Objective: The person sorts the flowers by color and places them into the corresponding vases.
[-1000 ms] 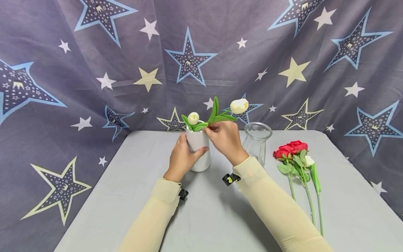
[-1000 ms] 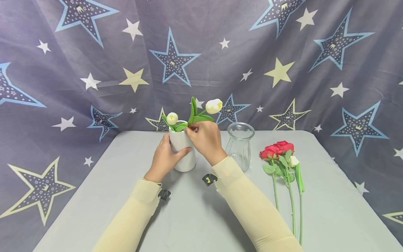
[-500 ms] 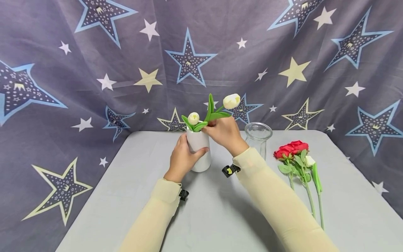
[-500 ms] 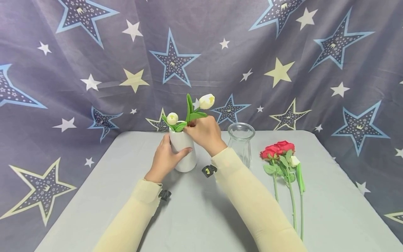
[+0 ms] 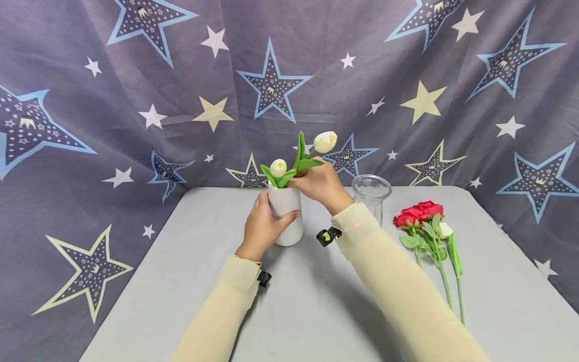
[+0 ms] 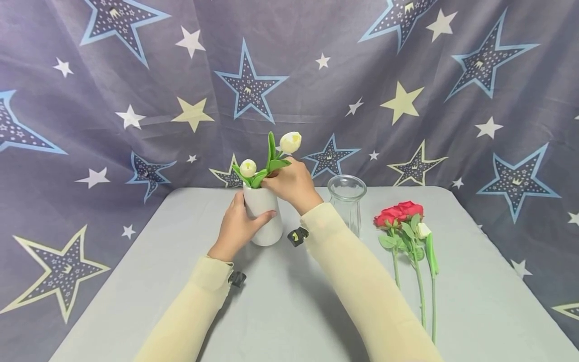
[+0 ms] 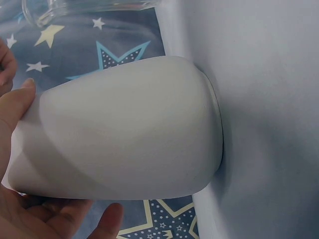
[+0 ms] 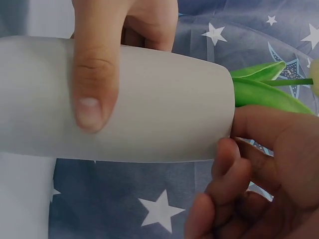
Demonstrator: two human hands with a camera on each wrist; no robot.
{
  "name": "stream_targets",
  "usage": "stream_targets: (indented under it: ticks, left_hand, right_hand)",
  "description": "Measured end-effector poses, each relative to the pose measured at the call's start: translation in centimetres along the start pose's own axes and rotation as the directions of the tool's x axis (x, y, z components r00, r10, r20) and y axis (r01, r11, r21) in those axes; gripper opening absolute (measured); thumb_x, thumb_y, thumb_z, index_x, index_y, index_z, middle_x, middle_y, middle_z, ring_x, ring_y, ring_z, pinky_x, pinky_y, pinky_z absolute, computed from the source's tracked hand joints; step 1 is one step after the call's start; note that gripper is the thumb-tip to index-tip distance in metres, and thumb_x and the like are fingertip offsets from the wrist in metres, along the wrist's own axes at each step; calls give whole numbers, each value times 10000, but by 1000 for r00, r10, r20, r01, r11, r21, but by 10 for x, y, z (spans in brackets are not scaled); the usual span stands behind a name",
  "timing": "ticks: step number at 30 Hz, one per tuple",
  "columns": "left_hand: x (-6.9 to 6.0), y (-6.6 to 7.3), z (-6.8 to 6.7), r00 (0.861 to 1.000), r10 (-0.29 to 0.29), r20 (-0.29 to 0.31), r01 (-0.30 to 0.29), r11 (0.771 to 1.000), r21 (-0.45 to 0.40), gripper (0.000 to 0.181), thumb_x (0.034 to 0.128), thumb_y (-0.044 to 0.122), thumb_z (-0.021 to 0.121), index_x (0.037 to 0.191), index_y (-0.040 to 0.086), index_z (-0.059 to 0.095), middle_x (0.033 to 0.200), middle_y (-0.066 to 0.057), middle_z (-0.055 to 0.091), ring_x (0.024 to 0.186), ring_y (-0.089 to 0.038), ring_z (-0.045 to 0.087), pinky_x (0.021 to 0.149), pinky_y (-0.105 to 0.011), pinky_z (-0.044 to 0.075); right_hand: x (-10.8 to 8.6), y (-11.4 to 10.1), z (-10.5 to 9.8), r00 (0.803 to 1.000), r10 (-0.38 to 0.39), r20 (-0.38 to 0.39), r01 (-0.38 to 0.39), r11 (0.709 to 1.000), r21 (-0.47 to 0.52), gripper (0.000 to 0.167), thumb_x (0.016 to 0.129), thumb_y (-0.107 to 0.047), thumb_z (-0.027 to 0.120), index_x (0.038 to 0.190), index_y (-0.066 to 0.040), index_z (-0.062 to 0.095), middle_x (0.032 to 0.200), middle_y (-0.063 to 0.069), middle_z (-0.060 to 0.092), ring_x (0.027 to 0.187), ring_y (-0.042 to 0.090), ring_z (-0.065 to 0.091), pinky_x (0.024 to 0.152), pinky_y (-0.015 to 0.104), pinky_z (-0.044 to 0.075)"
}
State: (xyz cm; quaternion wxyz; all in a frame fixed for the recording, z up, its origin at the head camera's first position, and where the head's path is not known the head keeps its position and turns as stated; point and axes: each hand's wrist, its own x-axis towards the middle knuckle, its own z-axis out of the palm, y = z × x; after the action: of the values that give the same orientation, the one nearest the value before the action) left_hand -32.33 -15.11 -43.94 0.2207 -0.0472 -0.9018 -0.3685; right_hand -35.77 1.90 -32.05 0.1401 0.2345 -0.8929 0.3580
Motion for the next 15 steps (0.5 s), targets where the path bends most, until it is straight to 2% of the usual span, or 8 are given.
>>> stream_targets:
  ticks: [2,4,7,10,15]
  left_hand:
    - [0,0,0,1000,-1,2,1,1000,-1,934,819,580,832,1485,75,414,1283,-133,591,1080,-345,665,875,-549,547]
    - [0,-1,0,1000,0,3,0,1000,0,930,820,580,832,1482,76,416,1285,-132,591,1085,-345,665,876,-551,547]
    - [0,-2,0,1000,8,8,-8,1000,0,926,825,576,830,1483,73,414,1292,-133,588,1097,-344,664,881,-552,549]
    - [0,-2,1,1000,20,8,-20,1000,3,923,829,572,827,1482,67,412,1294,-134,584,1098,-340,663,882,-546,551]
    - [-1,-2,1,1000,28,1,-28,1000,3,924,827,562,834,1481,59,415,1291,-141,587,1091,-340,664,879,-540,553]
  right_hand:
    - [-1,2,2,1000,-24,-14,25,1000,8,327,887,-306,826,635,-147,692,565,-12,627,553,156,571,600,314,477]
    - [-3,4,3,999,-16,-33,17,999,34,310,879,-314,837,659,-150,693,567,-8,617,558,159,559,596,312,466]
    - [-6,6,6,997,60,-55,-53,992,114,277,855,-340,845,713,-145,708,596,8,622,581,166,558,584,318,462]
    - [-9,9,10,989,135,-62,-121,973,195,176,845,-332,838,838,-165,784,690,-11,701,629,149,635,601,317,514]
    - [-13,15,14,985,149,-90,-129,972,195,177,862,-365,823,981,-234,831,779,-46,763,693,127,694,649,334,534]
